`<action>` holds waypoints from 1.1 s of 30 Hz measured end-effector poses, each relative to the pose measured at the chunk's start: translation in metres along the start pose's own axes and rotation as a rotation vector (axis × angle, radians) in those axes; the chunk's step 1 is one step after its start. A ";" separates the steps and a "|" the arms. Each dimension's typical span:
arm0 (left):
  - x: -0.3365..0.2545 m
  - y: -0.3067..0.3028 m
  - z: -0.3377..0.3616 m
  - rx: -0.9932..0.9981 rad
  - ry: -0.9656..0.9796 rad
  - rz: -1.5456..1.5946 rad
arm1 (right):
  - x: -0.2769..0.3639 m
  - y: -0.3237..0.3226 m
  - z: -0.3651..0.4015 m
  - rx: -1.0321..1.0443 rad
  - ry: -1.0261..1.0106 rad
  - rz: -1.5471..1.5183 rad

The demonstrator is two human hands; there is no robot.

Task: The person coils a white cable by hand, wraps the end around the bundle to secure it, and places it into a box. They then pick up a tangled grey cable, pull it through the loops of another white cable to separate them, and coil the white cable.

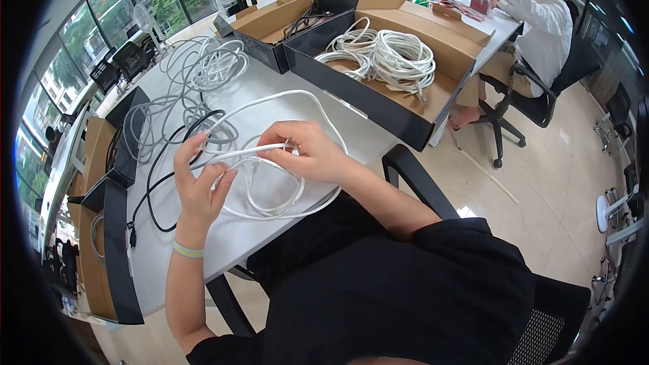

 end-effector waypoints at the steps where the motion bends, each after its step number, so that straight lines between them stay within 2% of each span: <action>1: -0.001 -0.001 0.000 -0.002 -0.006 -0.015 | 0.000 0.000 -0.001 0.006 -0.028 0.033; 6: -0.007 0.001 -0.006 0.008 0.017 -0.013 | 0.002 0.002 0.000 -0.002 -0.053 0.000; 8: -0.008 0.003 -0.008 0.011 0.024 -0.003 | 0.009 0.001 0.000 -0.062 -0.251 0.052; 11: -0.002 0.006 -0.006 0.059 -0.049 0.106 | 0.009 0.002 0.001 -0.076 -0.297 0.053; 13: 0.010 0.015 0.002 0.236 -0.158 0.131 | 0.011 0.002 0.001 -0.065 -0.305 0.080; 14: 0.008 0.014 0.001 0.234 -0.158 0.132 | 0.011 0.002 0.001 -0.054 -0.311 0.103; 16: 0.008 0.014 -0.003 0.273 -0.284 0.302 | 0.012 0.002 0.001 -0.026 -0.269 0.113; 17: 0.009 0.015 -0.004 0.273 -0.282 0.303 | 0.011 0.003 0.001 0.000 -0.225 0.121; 19: 0.006 0.014 -0.004 0.221 -0.157 0.255 | 0.009 0.002 0.001 -0.011 -0.206 0.111; 22: 0.003 0.013 -0.005 0.194 -0.200 0.243 | 0.006 0.003 0.001 -0.039 -0.183 0.082; 26: 0.002 0.009 -0.006 0.180 -0.154 0.233 | 0.007 0.002 0.001 -0.064 -0.161 0.064; 29: 0.001 0.009 -0.007 0.239 -0.160 0.224 | 0.005 0.003 0.001 -0.052 -0.091 0.036; 33: 0.003 0.011 -0.004 0.262 -0.197 0.233 | 0.005 0.003 0.002 -0.028 -0.118 0.049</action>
Point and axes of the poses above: each hand's wrist, its own z-axis away from the middle knuckle, its own y-axis out of the palm, x = y × z, the point moved 4 cm from there along -z, towards the middle knuckle, and after that the axes turned 6 degrees about -y, right-handed, at the moved point
